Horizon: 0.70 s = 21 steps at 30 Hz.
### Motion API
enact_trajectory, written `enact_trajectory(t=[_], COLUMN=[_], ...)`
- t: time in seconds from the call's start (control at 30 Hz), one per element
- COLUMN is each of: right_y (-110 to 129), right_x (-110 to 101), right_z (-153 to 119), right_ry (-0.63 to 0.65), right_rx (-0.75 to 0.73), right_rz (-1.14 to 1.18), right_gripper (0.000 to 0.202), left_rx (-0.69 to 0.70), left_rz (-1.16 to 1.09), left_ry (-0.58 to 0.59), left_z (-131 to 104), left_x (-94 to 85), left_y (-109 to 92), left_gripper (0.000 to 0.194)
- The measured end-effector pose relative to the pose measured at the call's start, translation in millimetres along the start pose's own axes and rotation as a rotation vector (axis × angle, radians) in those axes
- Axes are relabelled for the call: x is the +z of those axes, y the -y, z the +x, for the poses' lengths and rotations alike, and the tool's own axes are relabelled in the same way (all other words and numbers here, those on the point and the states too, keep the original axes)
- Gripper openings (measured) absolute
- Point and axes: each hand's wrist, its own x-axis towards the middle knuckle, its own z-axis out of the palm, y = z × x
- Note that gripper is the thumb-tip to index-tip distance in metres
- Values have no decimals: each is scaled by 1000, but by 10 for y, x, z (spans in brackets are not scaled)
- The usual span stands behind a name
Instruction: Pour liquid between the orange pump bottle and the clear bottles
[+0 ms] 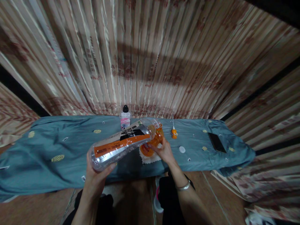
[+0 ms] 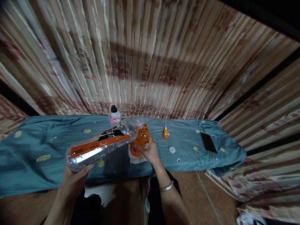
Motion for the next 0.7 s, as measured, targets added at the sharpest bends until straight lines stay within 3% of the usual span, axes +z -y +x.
enact_trajectory(t=[0.37,0.57,0.7], right_y=[25,7,-15], right_x=[-1,8,14], right_z=[12,18,21], right_ry=[-28,-22,-17], right_rx=[26,20,15], right_rz=[25,33,22], right_gripper=[55,53,52], left_rx=[-78,-80,-90], left_rz=[83,90,121], left_ry=[6,23,32], left_z=[-58,-88,-73], left_x=[33,95,93], left_y=[114,193,255], left_gripper=[93,105,100])
